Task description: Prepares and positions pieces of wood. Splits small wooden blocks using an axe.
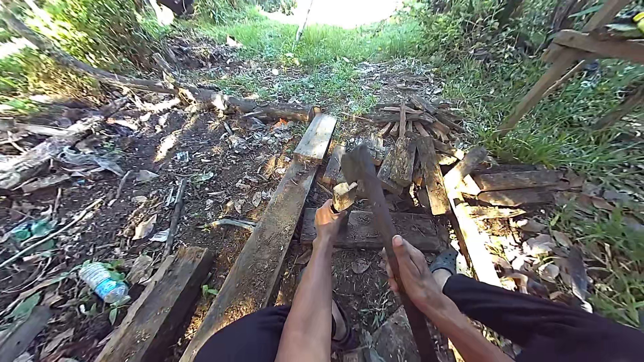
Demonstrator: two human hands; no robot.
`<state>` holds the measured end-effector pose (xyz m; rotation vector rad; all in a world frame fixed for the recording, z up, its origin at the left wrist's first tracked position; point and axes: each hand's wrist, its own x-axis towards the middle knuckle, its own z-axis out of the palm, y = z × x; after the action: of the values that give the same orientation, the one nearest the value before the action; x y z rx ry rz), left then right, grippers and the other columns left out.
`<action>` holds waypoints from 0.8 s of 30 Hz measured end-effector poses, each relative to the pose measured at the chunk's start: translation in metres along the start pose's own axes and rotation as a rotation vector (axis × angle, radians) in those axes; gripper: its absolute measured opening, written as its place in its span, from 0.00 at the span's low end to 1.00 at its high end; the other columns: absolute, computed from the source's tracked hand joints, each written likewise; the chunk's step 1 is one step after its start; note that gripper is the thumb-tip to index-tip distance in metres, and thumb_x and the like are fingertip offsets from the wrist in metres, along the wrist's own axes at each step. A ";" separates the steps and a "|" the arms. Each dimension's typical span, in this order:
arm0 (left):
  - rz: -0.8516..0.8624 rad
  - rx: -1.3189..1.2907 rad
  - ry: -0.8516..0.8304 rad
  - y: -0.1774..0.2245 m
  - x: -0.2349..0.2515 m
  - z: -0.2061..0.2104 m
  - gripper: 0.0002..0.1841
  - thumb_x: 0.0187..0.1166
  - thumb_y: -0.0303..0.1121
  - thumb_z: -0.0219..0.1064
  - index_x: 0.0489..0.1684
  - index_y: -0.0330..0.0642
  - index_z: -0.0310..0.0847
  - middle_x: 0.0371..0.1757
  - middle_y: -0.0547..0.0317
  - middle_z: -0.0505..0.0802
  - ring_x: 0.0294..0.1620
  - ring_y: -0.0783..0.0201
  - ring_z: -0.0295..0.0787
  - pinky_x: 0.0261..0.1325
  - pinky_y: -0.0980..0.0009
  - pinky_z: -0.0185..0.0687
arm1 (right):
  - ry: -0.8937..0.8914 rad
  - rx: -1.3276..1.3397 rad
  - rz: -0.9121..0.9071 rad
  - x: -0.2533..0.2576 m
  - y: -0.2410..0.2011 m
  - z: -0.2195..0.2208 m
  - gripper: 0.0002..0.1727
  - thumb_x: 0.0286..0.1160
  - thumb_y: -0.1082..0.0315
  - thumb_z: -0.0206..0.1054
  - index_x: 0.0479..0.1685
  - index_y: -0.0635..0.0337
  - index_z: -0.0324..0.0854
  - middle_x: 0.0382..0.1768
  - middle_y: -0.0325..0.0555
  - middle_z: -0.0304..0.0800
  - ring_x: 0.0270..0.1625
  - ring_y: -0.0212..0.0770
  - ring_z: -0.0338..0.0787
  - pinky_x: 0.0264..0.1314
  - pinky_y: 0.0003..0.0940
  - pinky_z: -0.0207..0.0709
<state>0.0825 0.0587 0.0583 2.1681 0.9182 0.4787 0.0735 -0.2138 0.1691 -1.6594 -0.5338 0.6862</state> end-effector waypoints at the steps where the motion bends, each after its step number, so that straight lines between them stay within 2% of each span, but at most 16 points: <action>1: -0.002 0.005 0.002 0.000 0.001 0.000 0.27 0.63 0.51 0.83 0.56 0.45 0.89 0.48 0.48 0.96 0.54 0.49 0.93 0.63 0.44 0.86 | 0.027 0.030 -0.064 -0.003 -0.010 0.000 0.44 0.81 0.23 0.37 0.49 0.58 0.77 0.15 0.40 0.79 0.09 0.39 0.79 0.09 0.37 0.80; 4: -0.016 -0.007 0.014 -0.001 0.003 0.001 0.25 0.62 0.49 0.84 0.55 0.45 0.89 0.46 0.48 0.96 0.52 0.48 0.94 0.60 0.42 0.86 | 0.096 0.163 -0.352 -0.008 -0.042 -0.001 0.43 0.77 0.22 0.42 0.45 0.57 0.76 0.15 0.35 0.76 0.10 0.34 0.77 0.09 0.34 0.79; 7: -0.008 -0.009 0.017 -0.004 0.005 0.002 0.24 0.63 0.48 0.84 0.56 0.47 0.89 0.45 0.49 0.96 0.51 0.49 0.94 0.60 0.42 0.87 | 0.138 0.253 -0.663 0.001 -0.069 -0.004 0.40 0.79 0.23 0.43 0.41 0.54 0.78 0.16 0.37 0.80 0.12 0.36 0.80 0.13 0.37 0.81; 10: 0.010 -0.006 0.018 0.002 0.004 0.000 0.22 0.64 0.46 0.84 0.53 0.46 0.89 0.43 0.49 0.96 0.48 0.48 0.95 0.56 0.42 0.88 | 0.160 0.263 -0.777 0.012 -0.072 -0.006 0.40 0.77 0.21 0.43 0.41 0.49 0.80 0.17 0.37 0.81 0.14 0.37 0.81 0.15 0.38 0.82; 12: 0.014 -0.005 0.029 0.003 0.002 0.000 0.22 0.63 0.45 0.85 0.52 0.47 0.89 0.41 0.50 0.96 0.46 0.49 0.95 0.53 0.41 0.88 | 0.162 0.181 -0.634 0.015 -0.042 -0.003 0.40 0.78 0.22 0.45 0.39 0.52 0.79 0.16 0.36 0.79 0.13 0.36 0.80 0.14 0.37 0.80; 14: 0.006 0.009 0.031 0.001 0.000 0.000 0.22 0.63 0.45 0.85 0.53 0.48 0.90 0.42 0.51 0.96 0.46 0.49 0.95 0.54 0.41 0.89 | 0.111 -0.014 -0.266 0.019 0.009 0.001 0.42 0.77 0.21 0.46 0.39 0.55 0.78 0.14 0.35 0.75 0.11 0.35 0.76 0.13 0.36 0.78; 15: 0.005 0.018 0.026 0.001 0.000 0.002 0.22 0.63 0.45 0.84 0.53 0.49 0.89 0.42 0.51 0.96 0.47 0.50 0.95 0.55 0.42 0.89 | 0.070 -0.119 -0.082 0.023 0.032 0.000 0.43 0.77 0.21 0.44 0.41 0.56 0.78 0.15 0.39 0.74 0.11 0.38 0.76 0.14 0.39 0.77; 16: 0.008 0.032 0.021 0.003 0.000 0.003 0.22 0.63 0.46 0.84 0.54 0.49 0.89 0.43 0.53 0.96 0.48 0.51 0.95 0.56 0.43 0.89 | 0.063 -0.194 0.009 0.028 0.049 0.000 0.44 0.76 0.20 0.41 0.40 0.55 0.79 0.15 0.40 0.75 0.12 0.40 0.76 0.15 0.41 0.77; 18: 0.005 0.050 0.012 0.008 0.002 0.001 0.22 0.64 0.46 0.82 0.54 0.47 0.89 0.44 0.52 0.97 0.50 0.51 0.95 0.58 0.44 0.88 | 0.069 -0.238 0.045 0.033 0.059 0.003 0.45 0.74 0.18 0.39 0.39 0.54 0.79 0.14 0.40 0.76 0.12 0.41 0.77 0.15 0.42 0.78; 24: -0.011 0.019 0.024 0.001 -0.004 0.002 0.22 0.65 0.46 0.82 0.55 0.47 0.88 0.45 0.53 0.96 0.50 0.52 0.95 0.58 0.44 0.88 | 0.012 -0.175 0.034 0.025 0.055 0.007 0.43 0.76 0.20 0.42 0.40 0.53 0.78 0.15 0.40 0.76 0.11 0.39 0.77 0.13 0.39 0.78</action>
<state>0.0811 0.0542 0.0575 2.1771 0.9511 0.4940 0.0856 -0.2030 0.1106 -1.8384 -0.5720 0.6693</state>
